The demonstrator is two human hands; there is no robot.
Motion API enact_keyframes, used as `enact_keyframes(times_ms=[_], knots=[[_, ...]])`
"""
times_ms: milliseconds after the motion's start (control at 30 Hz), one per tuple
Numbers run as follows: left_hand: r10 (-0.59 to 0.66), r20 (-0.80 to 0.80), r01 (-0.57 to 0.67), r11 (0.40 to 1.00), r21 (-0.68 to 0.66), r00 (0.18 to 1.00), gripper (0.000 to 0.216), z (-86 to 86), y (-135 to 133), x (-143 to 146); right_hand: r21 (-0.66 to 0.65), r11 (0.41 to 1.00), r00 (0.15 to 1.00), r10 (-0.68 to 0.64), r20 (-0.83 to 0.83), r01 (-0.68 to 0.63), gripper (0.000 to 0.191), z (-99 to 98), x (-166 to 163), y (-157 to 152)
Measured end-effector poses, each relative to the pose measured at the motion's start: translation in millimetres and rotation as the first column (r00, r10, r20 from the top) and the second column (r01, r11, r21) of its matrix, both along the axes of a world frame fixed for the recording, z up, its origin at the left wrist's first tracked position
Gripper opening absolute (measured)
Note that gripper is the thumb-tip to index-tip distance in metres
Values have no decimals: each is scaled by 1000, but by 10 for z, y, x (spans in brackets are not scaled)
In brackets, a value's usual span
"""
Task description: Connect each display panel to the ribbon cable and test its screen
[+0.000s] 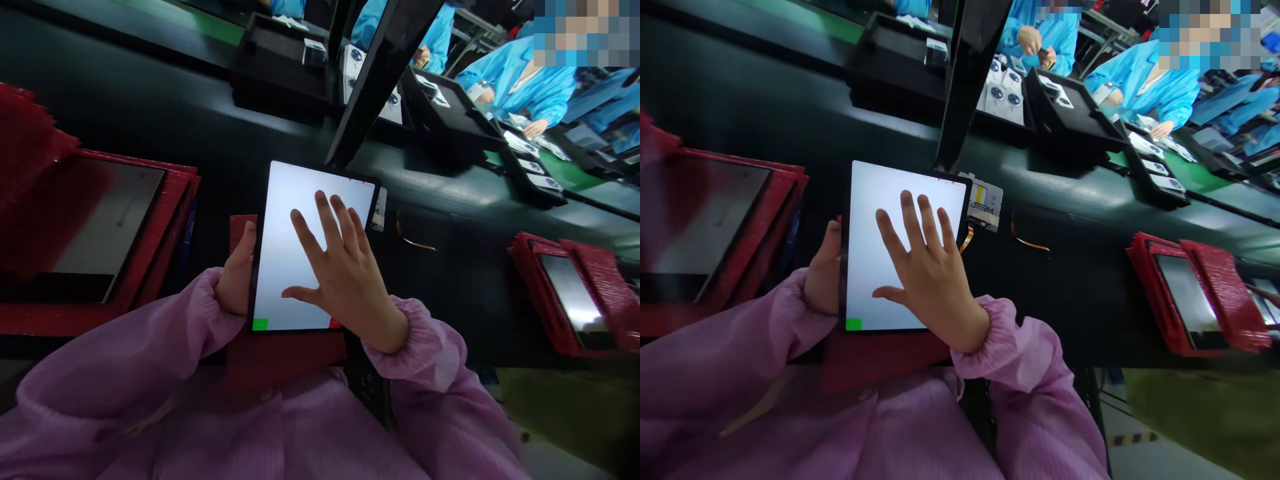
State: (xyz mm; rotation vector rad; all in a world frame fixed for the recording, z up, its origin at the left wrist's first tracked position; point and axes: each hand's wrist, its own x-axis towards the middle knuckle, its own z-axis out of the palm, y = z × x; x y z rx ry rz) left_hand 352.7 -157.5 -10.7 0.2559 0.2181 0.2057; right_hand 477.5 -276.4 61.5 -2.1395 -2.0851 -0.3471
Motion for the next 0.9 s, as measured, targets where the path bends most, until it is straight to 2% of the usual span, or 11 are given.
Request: enact_keyframes(times_ms=[67,167,200,400,567,600,667,733,800,867,900], knots=[[-11,0,11,1000,-26,1000,68,20,-1,1,-5,1000,999,13,38,-12,80,-67,-40,32],[38,5,-38,999,-32,999,71,39,6,18,34,998,997,45,68,-47,38,-107,-83,36],[43,8,-43,999,-26,999,73,40,12,23,53,997,995,60,78,-64,32,-105,-88,30],[-52,69,53,998,-19,996,90,85,40,12,133,981,988,129,82,-139,28,85,-101,-126],[-84,81,85,996,-16,993,93,133,35,-8,-97,988,993,116,-16,-117,34,288,-130,-309],[-83,66,84,996,-20,994,92,123,39,-14,-112,985,991,126,-41,-130,35,321,-108,-328],[-87,29,88,996,-30,996,89,76,55,-31,-27,990,985,136,-104,-139,39,383,-18,-346],[-85,0,85,996,-39,996,78,13,75,-50,133,991,989,32,-141,-14,37,429,131,-335],[-65,-20,64,997,-54,998,67,-41,83,-63,236,950,973,-173,-151,205,35,446,315,-296],[-65,-34,62,995,-72,997,64,-65,73,-68,228,902,925,-329,-189,367,32,431,492,-237],[-69,-29,67,995,-80,997,64,-67,63,-68,202,891,905,-364,-219,407,30,416,563,-207]])
